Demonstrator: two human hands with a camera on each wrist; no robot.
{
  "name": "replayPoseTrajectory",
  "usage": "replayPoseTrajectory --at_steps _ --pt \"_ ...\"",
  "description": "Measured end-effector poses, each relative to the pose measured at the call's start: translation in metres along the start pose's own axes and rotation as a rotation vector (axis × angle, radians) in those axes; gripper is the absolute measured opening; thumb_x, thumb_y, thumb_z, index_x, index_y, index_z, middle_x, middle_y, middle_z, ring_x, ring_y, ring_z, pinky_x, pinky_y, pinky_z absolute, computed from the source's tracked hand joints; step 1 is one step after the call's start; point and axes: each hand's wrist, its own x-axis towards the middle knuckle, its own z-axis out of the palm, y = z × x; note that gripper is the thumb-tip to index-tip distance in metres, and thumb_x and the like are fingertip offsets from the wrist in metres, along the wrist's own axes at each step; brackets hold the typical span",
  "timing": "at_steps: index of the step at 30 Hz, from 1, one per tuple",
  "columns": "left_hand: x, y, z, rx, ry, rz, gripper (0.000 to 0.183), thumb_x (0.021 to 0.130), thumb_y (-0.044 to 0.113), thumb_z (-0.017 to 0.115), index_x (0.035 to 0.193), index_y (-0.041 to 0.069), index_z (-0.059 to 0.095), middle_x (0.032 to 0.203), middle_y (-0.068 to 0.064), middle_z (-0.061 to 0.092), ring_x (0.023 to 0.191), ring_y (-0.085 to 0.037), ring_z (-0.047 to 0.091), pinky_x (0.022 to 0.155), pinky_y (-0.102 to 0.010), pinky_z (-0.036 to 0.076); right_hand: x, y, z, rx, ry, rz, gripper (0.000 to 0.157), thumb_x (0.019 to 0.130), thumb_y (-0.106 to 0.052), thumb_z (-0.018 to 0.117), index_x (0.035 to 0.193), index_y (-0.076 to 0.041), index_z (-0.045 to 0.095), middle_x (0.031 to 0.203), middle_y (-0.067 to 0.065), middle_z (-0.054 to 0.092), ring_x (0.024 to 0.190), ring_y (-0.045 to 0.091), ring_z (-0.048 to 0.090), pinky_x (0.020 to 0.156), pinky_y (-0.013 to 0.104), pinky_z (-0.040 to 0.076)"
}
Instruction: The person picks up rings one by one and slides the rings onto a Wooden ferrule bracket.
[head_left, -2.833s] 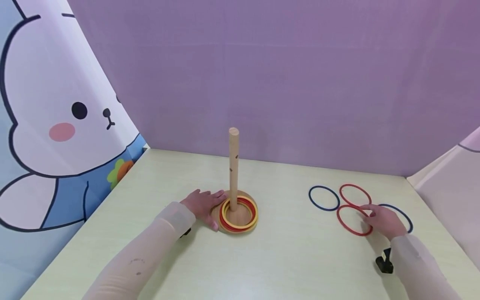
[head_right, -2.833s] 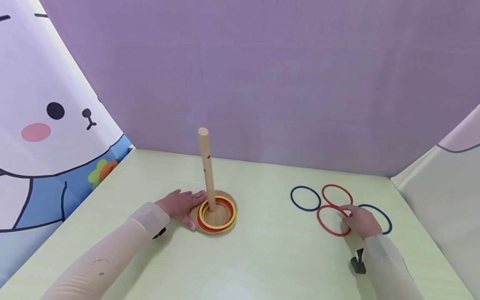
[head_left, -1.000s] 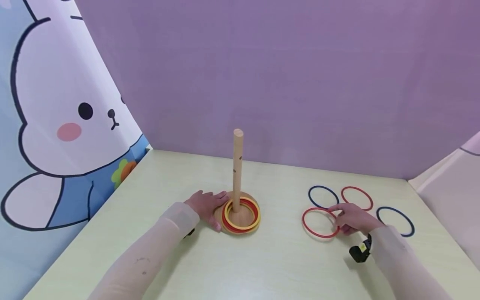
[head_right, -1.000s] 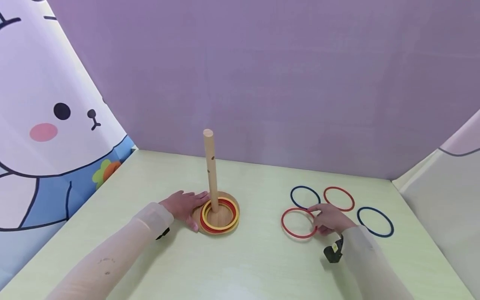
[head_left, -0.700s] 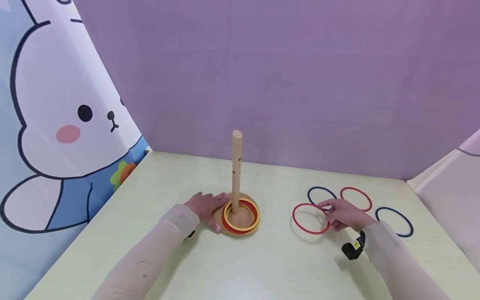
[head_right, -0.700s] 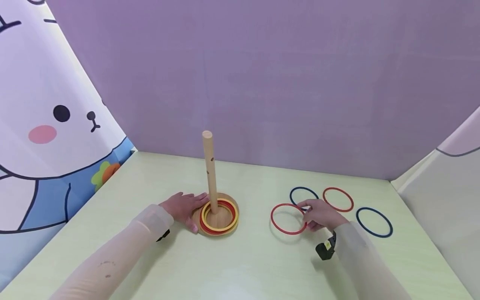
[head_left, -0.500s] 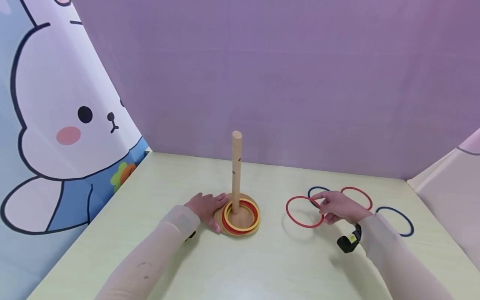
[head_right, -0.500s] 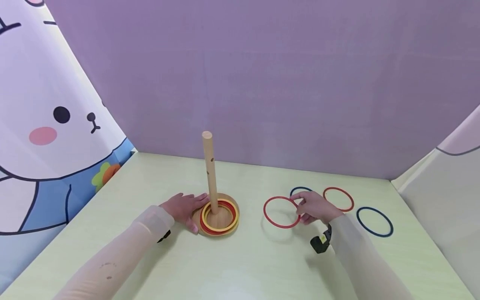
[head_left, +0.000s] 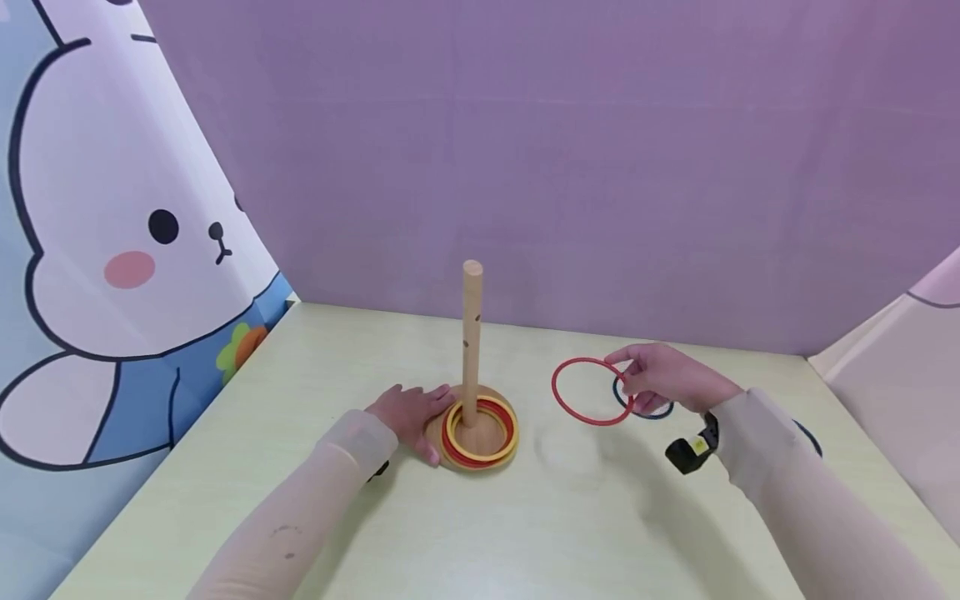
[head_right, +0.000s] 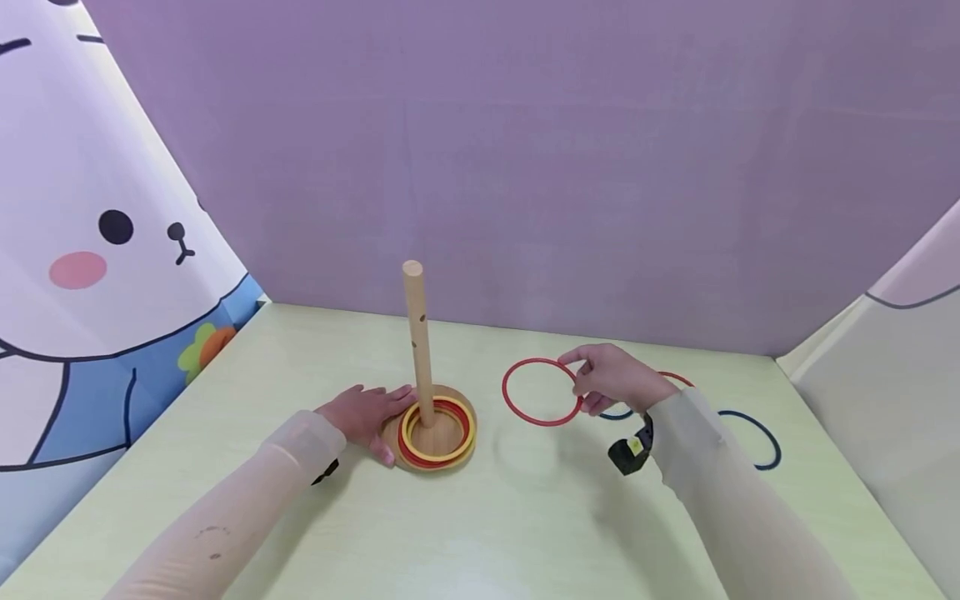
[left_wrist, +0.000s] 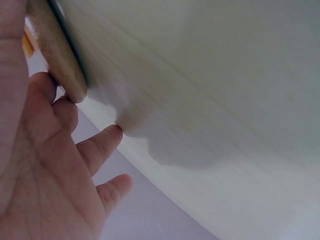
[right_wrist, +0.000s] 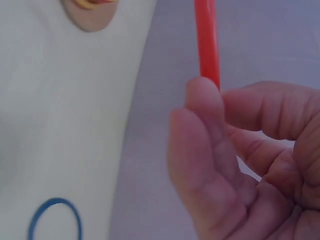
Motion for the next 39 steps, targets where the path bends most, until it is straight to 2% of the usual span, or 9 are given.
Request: replayPoseTrajectory --at_steps 11,15,24,32,39 --pt "-0.001 0.000 -0.002 -0.008 0.001 -0.003 0.098 0.069 0.055 0.078 0.150 0.022 0.034 0.154 0.000 0.032 0.131 -0.037 0.043 0.106 -0.057 0.030 -0.005 -0.046 -0.005 -0.041 -0.030 -0.064 0.057 0.086 0.001 0.057 0.140 0.004 0.040 0.092 0.016 0.057 0.068 0.025 0.063 0.070 0.037 0.057" --pt "0.000 0.000 0.000 -0.009 0.002 -0.008 0.098 0.069 0.056 0.078 0.150 0.022 0.034 0.154 0.001 0.032 0.131 -0.037 0.042 0.106 -0.058 0.030 -0.006 -0.064 -0.005 -0.021 -0.010 -0.081 0.054 0.086 0.000 0.058 0.138 0.003 0.042 0.094 0.016 0.057 0.067 0.024 0.063 0.070 0.036 0.056" --pt "0.000 -0.001 0.000 -0.002 0.004 0.004 0.099 0.069 0.056 0.078 0.150 0.020 0.034 0.154 -0.001 0.031 0.130 -0.038 0.043 0.105 -0.057 0.032 -0.006 -0.087 -0.002 0.197 0.115 -0.181 0.051 0.094 0.000 0.054 0.143 0.002 0.040 0.090 0.011 0.060 0.065 0.016 0.061 0.072 0.029 0.056" --pt "-0.001 0.001 -0.001 0.004 -0.001 -0.003 0.099 0.069 0.056 0.078 0.150 0.020 0.034 0.154 -0.001 0.032 0.129 -0.037 0.044 0.104 -0.056 0.033 -0.012 -0.102 0.002 0.378 0.173 -0.250 0.054 0.096 -0.004 0.053 0.147 -0.002 0.035 0.093 0.007 0.062 0.068 0.013 0.063 0.076 0.027 0.055" --pt "0.001 0.000 -0.001 0.019 -0.017 -0.007 0.100 0.069 0.057 0.077 0.151 0.020 0.032 0.155 0.000 0.031 0.130 -0.037 0.044 0.104 -0.055 0.033 -0.013 -0.112 0.009 0.582 0.217 -0.296 0.056 0.095 -0.003 0.057 0.147 -0.001 0.035 0.088 0.005 0.064 0.066 0.013 0.065 0.072 0.024 0.055"
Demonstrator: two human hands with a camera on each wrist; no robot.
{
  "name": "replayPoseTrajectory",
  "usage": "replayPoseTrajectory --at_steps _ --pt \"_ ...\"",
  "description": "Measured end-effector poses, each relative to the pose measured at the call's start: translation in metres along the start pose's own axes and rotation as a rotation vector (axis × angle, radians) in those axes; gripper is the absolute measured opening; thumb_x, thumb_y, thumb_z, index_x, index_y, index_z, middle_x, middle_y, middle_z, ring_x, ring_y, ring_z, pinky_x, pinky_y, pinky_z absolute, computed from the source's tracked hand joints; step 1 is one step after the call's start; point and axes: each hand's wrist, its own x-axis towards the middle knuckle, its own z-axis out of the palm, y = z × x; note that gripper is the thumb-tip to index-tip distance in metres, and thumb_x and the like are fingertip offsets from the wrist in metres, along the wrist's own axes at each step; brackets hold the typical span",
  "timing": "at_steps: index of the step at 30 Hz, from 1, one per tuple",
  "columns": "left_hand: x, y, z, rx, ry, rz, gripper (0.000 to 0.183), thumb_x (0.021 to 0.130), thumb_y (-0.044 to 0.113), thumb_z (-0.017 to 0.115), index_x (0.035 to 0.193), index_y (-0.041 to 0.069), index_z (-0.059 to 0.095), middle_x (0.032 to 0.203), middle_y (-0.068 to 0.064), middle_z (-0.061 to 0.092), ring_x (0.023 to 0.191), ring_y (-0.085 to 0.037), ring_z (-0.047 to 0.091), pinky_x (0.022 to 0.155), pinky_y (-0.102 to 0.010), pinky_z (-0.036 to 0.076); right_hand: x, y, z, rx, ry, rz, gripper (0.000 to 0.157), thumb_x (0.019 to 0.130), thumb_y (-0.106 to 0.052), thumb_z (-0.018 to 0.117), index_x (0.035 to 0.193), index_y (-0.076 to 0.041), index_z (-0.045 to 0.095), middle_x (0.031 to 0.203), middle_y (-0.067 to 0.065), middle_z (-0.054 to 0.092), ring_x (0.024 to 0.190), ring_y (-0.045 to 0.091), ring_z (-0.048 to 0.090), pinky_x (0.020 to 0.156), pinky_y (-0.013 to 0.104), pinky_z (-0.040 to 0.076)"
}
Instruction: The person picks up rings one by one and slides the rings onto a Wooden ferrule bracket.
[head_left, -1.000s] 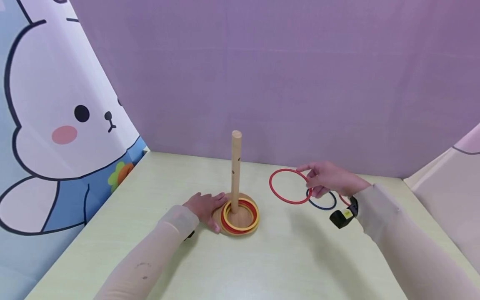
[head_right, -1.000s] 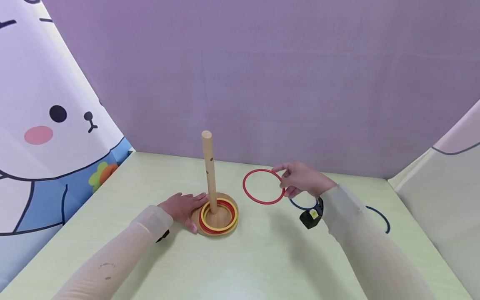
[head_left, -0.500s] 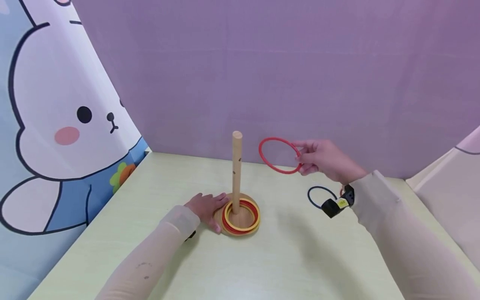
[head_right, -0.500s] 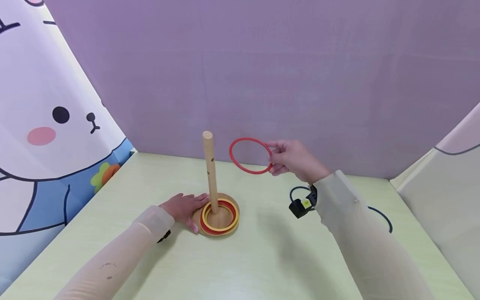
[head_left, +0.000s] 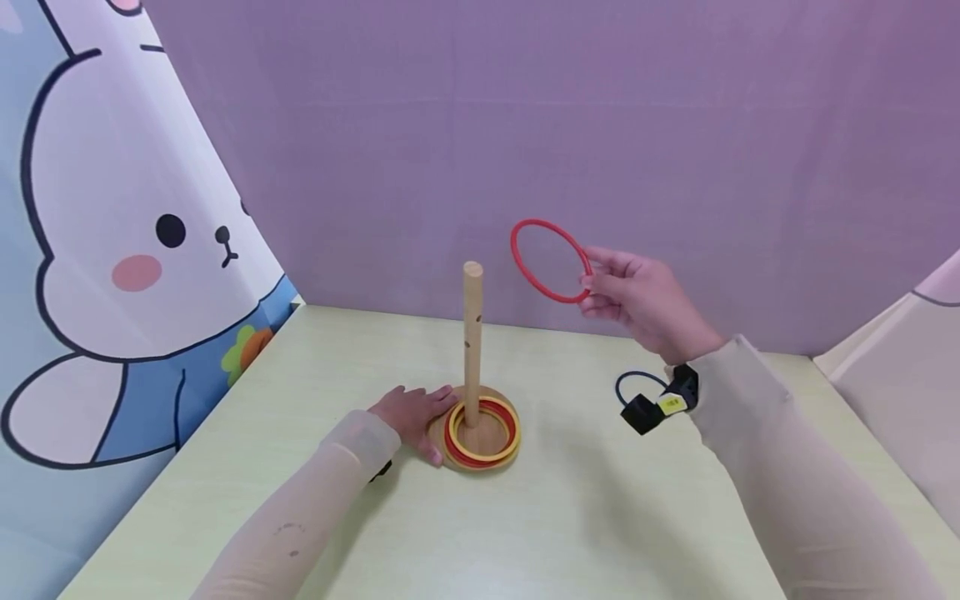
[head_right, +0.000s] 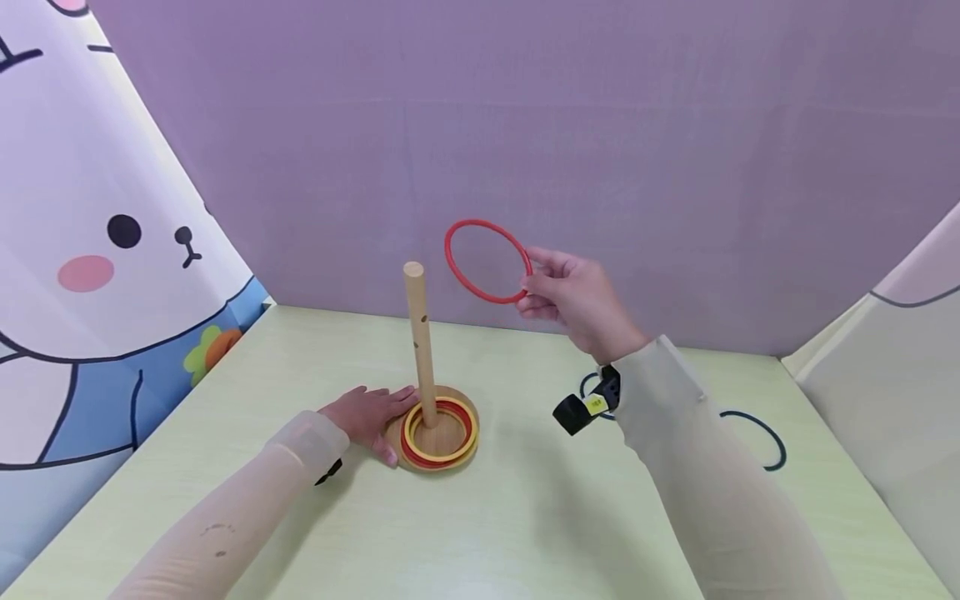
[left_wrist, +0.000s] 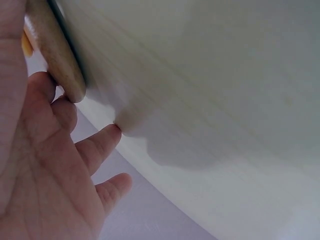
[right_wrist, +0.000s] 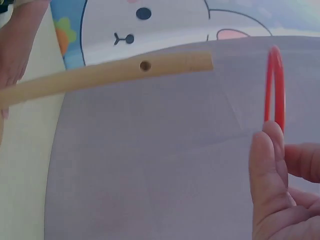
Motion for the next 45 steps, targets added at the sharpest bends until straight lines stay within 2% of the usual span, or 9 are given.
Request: replayPoseTrajectory --at_steps 6,14,21,33,38,45 --pt "0.002 0.000 0.000 0.051 -0.010 -0.020 0.102 0.069 0.062 0.075 0.152 0.022 0.030 0.155 0.002 0.030 0.130 -0.032 0.044 0.105 -0.053 0.034 0.002 0.000 0.009 0.114 0.018 -0.027 0.058 0.093 -0.002 0.059 0.147 -0.002 0.035 0.082 0.006 0.063 0.065 0.014 0.067 0.070 0.024 0.056" --pt "0.003 0.001 0.000 0.040 -0.016 -0.026 0.102 0.069 0.061 0.075 0.152 0.024 0.029 0.156 0.003 0.028 0.131 -0.033 0.043 0.106 -0.053 0.032 0.004 0.005 0.022 0.237 -0.005 -0.018 0.057 0.095 -0.001 0.055 0.148 -0.002 0.033 0.080 0.005 0.065 0.063 0.012 0.065 0.070 0.023 0.055" --pt "0.003 0.002 0.001 0.043 -0.016 -0.021 0.101 0.070 0.060 0.076 0.152 0.023 0.030 0.156 0.003 0.029 0.130 -0.032 0.044 0.106 -0.053 0.033 0.004 0.009 0.033 0.239 0.005 -0.043 0.053 0.097 -0.002 0.053 0.147 -0.001 0.035 0.078 0.006 0.063 0.061 0.010 0.064 0.071 0.023 0.055" --pt "0.003 0.001 0.002 0.026 -0.008 -0.019 0.099 0.069 0.060 0.076 0.151 0.025 0.032 0.155 0.004 0.030 0.130 -0.033 0.044 0.105 -0.053 0.034 0.004 0.013 0.051 0.262 -0.024 -0.055 0.051 0.097 0.001 0.049 0.146 0.001 0.034 0.075 0.004 0.064 0.059 0.009 0.064 0.068 0.022 0.055" --pt "0.000 0.001 0.002 0.019 -0.012 -0.027 0.098 0.070 0.058 0.076 0.151 0.025 0.032 0.155 0.004 0.029 0.131 -0.033 0.043 0.106 -0.052 0.033 0.006 0.014 0.058 0.233 -0.043 -0.051 0.050 0.098 0.000 0.050 0.146 0.001 0.035 0.076 0.003 0.063 0.060 0.009 0.064 0.069 0.023 0.055" --pt "-0.004 0.003 0.000 0.059 -0.005 -0.021 0.098 0.071 0.059 0.075 0.151 0.023 0.031 0.155 0.003 0.032 0.128 -0.030 0.047 0.104 -0.051 0.036 0.009 0.019 0.064 0.234 -0.053 -0.045 0.049 0.098 0.000 0.049 0.145 0.002 0.035 0.076 0.004 0.064 0.060 0.009 0.064 0.069 0.024 0.056"
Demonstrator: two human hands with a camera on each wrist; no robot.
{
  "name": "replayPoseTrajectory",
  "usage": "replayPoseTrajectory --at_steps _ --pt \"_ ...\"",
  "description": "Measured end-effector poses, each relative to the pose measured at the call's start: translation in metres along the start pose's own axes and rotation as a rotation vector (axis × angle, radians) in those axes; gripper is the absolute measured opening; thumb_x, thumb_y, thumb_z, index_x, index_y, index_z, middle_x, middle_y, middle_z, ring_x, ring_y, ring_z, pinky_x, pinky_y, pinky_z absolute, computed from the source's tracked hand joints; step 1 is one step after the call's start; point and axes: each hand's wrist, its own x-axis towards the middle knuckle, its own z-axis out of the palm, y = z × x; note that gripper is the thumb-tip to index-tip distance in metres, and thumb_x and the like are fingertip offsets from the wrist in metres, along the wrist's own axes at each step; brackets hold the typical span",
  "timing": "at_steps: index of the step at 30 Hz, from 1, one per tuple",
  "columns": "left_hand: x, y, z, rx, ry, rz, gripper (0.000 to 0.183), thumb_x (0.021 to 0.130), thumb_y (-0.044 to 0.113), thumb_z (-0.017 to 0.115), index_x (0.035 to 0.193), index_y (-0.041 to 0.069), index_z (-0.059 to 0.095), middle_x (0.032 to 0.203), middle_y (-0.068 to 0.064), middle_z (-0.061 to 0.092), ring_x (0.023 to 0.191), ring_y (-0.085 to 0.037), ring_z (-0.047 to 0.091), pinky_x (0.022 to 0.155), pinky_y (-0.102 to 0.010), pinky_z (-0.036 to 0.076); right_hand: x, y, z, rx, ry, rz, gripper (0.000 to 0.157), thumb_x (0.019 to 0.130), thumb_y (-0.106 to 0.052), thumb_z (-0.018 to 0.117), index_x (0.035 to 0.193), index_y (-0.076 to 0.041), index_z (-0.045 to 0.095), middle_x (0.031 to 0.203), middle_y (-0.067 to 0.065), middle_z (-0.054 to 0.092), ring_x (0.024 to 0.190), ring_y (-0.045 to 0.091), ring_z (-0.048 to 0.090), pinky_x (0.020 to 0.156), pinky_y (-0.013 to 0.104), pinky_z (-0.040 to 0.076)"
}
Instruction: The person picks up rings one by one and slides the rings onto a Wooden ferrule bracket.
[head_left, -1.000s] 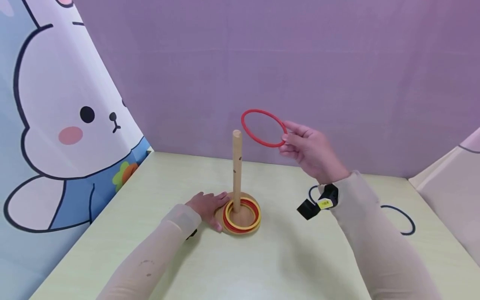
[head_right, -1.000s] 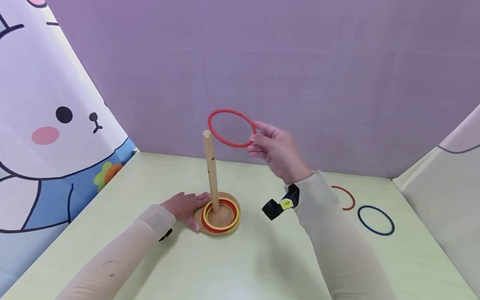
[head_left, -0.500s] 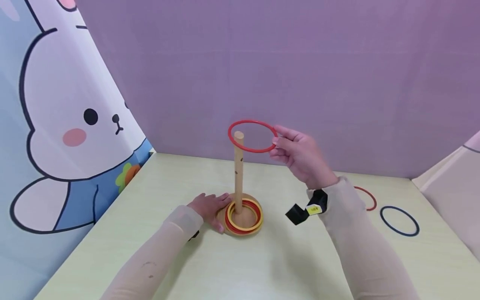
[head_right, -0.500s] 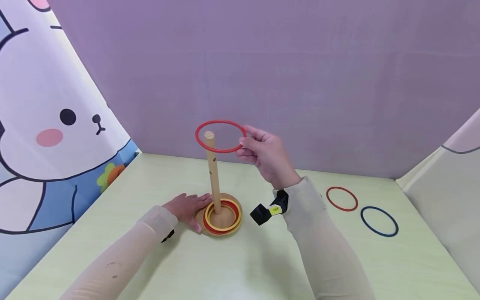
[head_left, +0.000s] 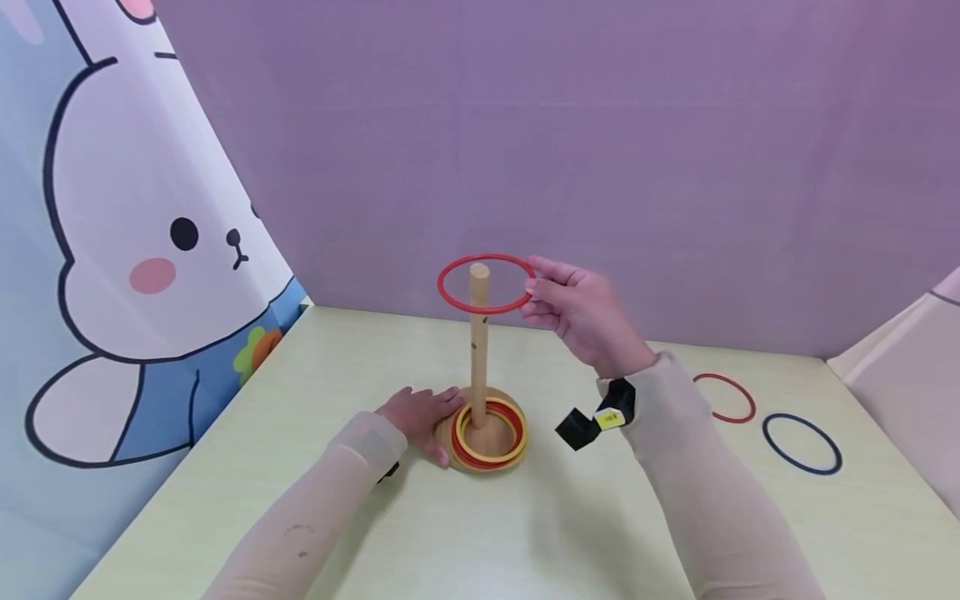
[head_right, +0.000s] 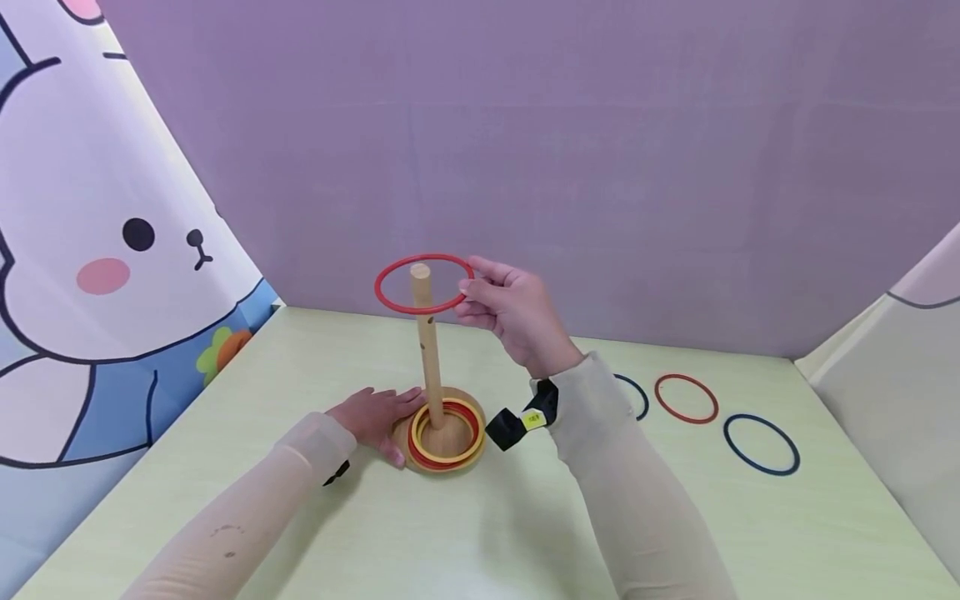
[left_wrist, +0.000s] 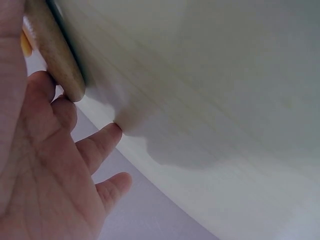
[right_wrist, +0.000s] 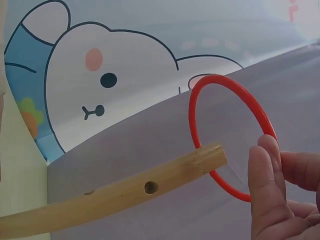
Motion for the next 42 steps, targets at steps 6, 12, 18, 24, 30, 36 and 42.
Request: replayPoseTrajectory --at_steps 6,12,18,24,30,36,42 --pt "0.002 -0.001 -0.002 -0.021 0.007 -0.004 0.099 0.069 0.058 0.077 0.151 0.025 0.032 0.155 0.004 0.031 0.129 -0.031 0.045 0.105 -0.053 0.034 0.003 0.002 -0.001 0.002 0.016 0.010 0.048 0.098 -0.001 0.049 0.144 0.002 0.038 0.076 0.003 0.065 0.060 0.009 0.064 0.069 0.023 0.056" --pt "0.001 -0.001 0.001 -0.058 0.001 0.006 0.099 0.069 0.057 0.078 0.151 0.024 0.033 0.155 0.003 0.031 0.130 -0.034 0.043 0.106 -0.056 0.032 0.004 0.006 -0.002 0.016 0.025 0.003 0.047 0.098 0.000 0.050 0.144 0.002 0.039 0.075 0.003 0.064 0.059 0.009 0.064 0.069 0.023 0.056" --pt "0.001 -0.001 0.004 -0.058 -0.006 -0.005 0.100 0.069 0.059 0.077 0.151 0.025 0.032 0.155 0.003 0.031 0.131 -0.033 0.043 0.106 -0.056 0.031 0.003 0.014 -0.002 0.003 0.030 0.005 0.048 0.098 -0.001 0.050 0.144 0.000 0.038 0.079 0.004 0.063 0.061 0.010 0.064 0.070 0.023 0.055" --pt "0.004 -0.003 0.005 -0.071 -0.023 -0.014 0.100 0.069 0.059 0.076 0.152 0.027 0.029 0.156 0.005 0.028 0.134 -0.032 0.040 0.107 -0.056 0.029 0.003 0.026 -0.006 -0.038 0.046 0.026 0.048 0.097 -0.001 0.051 0.144 0.000 0.039 0.086 0.005 0.062 0.064 0.011 0.064 0.070 0.024 0.056" --pt "0.005 -0.004 0.005 -0.067 -0.031 -0.013 0.100 0.069 0.059 0.076 0.152 0.029 0.028 0.156 0.005 0.028 0.134 -0.031 0.040 0.107 -0.055 0.029 0.003 0.039 -0.010 -0.139 0.013 0.056 0.049 0.097 -0.001 0.053 0.144 0.000 0.040 0.089 0.007 0.059 0.067 0.011 0.065 0.072 0.025 0.056" --pt "0.005 -0.003 0.004 -0.055 -0.023 -0.018 0.101 0.069 0.060 0.076 0.152 0.029 0.029 0.156 0.005 0.028 0.133 -0.031 0.041 0.106 -0.056 0.030 0.002 0.049 -0.013 -0.159 -0.009 0.063 0.050 0.097 -0.001 0.053 0.144 -0.001 0.039 0.091 0.007 0.057 0.068 0.011 0.065 0.073 0.024 0.055" --pt "0.005 -0.003 0.004 -0.047 -0.019 -0.013 0.100 0.069 0.061 0.075 0.152 0.029 0.028 0.156 0.005 0.028 0.133 -0.031 0.041 0.106 -0.055 0.031 -0.002 0.060 -0.016 -0.173 0.000 0.079 0.050 0.096 0.000 0.053 0.144 -0.001 0.040 0.090 0.008 0.055 0.068 0.011 0.065 0.072 0.024 0.055"
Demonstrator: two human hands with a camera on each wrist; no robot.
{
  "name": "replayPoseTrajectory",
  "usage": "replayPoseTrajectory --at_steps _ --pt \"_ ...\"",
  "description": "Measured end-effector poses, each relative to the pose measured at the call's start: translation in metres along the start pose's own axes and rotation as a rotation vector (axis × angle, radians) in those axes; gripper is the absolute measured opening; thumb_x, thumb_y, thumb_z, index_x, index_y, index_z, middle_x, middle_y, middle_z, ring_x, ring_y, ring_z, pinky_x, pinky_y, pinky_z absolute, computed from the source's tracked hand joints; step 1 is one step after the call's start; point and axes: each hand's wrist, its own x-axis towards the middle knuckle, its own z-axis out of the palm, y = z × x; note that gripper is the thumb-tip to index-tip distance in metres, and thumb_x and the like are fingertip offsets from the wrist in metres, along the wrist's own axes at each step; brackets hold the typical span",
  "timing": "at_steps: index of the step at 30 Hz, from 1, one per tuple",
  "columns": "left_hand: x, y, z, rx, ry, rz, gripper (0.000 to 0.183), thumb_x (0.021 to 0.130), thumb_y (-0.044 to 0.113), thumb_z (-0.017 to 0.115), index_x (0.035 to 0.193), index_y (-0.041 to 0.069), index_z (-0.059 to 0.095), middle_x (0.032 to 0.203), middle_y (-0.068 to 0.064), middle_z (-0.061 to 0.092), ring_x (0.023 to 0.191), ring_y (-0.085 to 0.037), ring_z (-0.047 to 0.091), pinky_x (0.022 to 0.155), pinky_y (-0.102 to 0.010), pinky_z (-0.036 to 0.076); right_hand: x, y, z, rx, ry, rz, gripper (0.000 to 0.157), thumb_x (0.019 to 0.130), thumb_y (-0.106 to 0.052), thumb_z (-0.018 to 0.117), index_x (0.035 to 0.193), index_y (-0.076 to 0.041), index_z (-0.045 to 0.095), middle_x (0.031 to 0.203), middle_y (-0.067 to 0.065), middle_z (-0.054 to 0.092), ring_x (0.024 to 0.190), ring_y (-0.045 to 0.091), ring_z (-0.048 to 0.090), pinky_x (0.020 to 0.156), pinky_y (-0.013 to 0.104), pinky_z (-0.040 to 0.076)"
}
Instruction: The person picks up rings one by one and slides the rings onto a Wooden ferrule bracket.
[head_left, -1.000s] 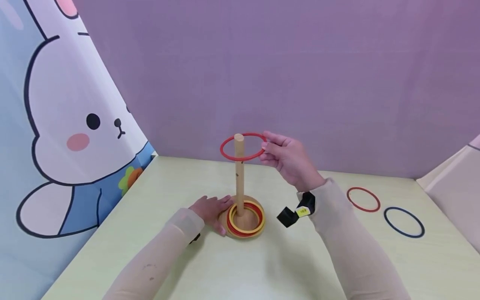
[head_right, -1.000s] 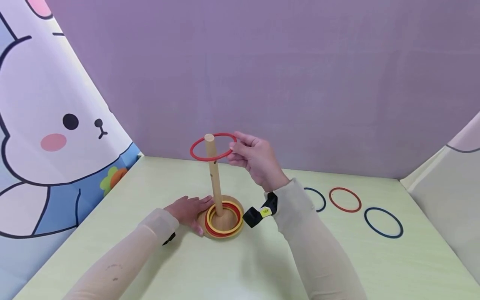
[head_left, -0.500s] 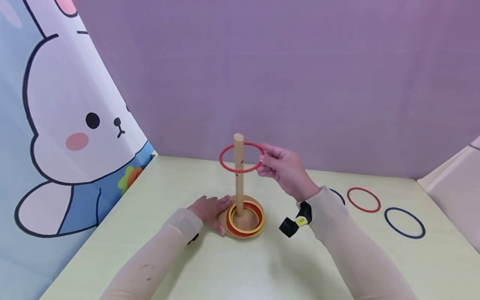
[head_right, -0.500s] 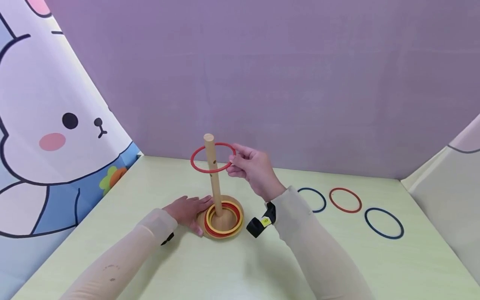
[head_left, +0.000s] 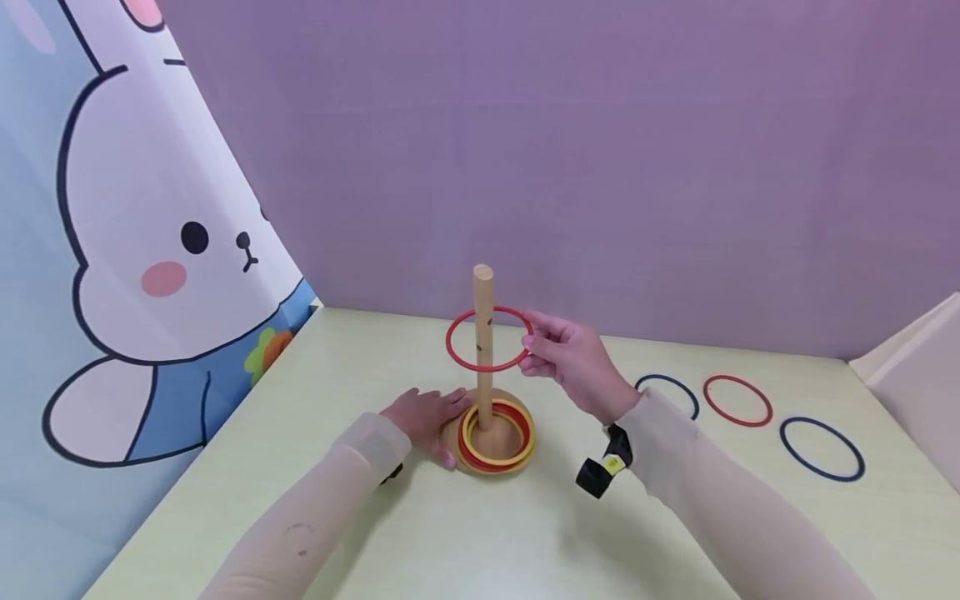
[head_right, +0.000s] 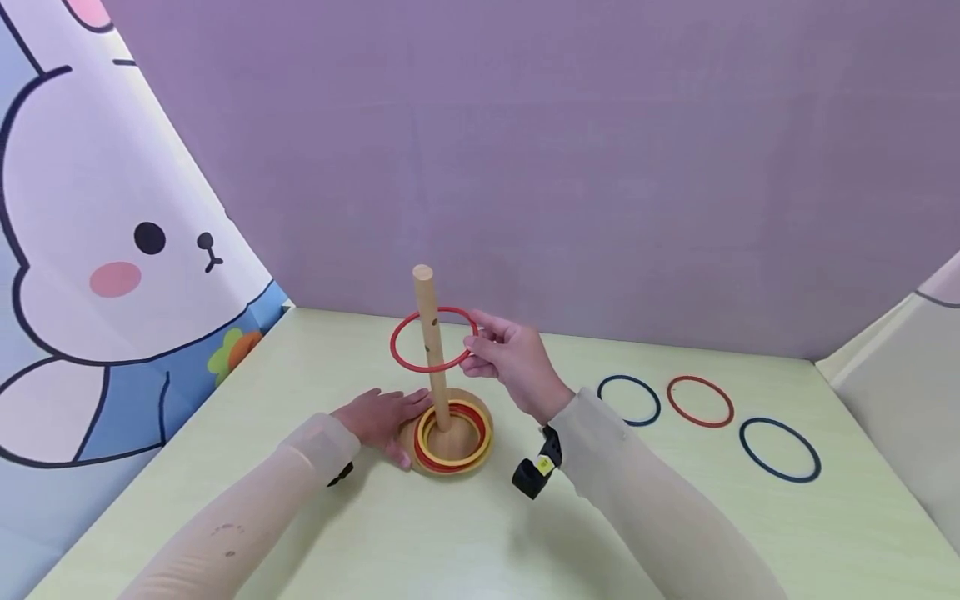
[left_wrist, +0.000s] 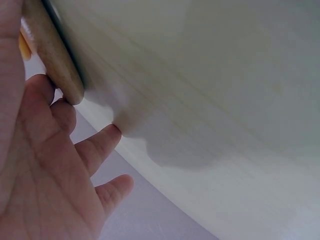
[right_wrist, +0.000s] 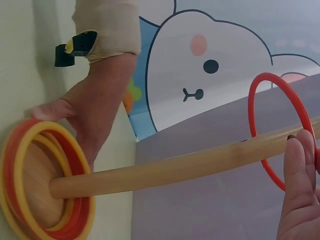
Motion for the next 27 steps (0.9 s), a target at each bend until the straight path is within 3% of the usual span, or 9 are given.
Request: replayPoseTrajectory --at_steps 18,27 --pt "0.012 -0.004 0.006 0.001 -0.006 0.001 0.107 0.066 0.064 0.075 0.153 0.032 0.021 0.157 0.008 0.024 0.136 -0.032 0.037 0.107 -0.057 0.028 -0.011 0.032 -0.008 -0.094 0.035 0.073 0.049 0.095 -0.001 0.057 0.142 -0.001 0.044 0.094 0.013 0.052 0.069 0.013 0.066 0.071 0.025 0.056" --pt "0.009 -0.003 0.003 0.011 0.003 0.003 0.108 0.066 0.064 0.076 0.153 0.033 0.021 0.156 0.009 0.026 0.134 -0.032 0.039 0.106 -0.057 0.030 -0.012 0.055 -0.011 -0.093 0.063 0.089 0.049 0.095 0.001 0.056 0.142 0.001 0.043 0.091 0.012 0.051 0.068 0.012 0.065 0.070 0.024 0.055"
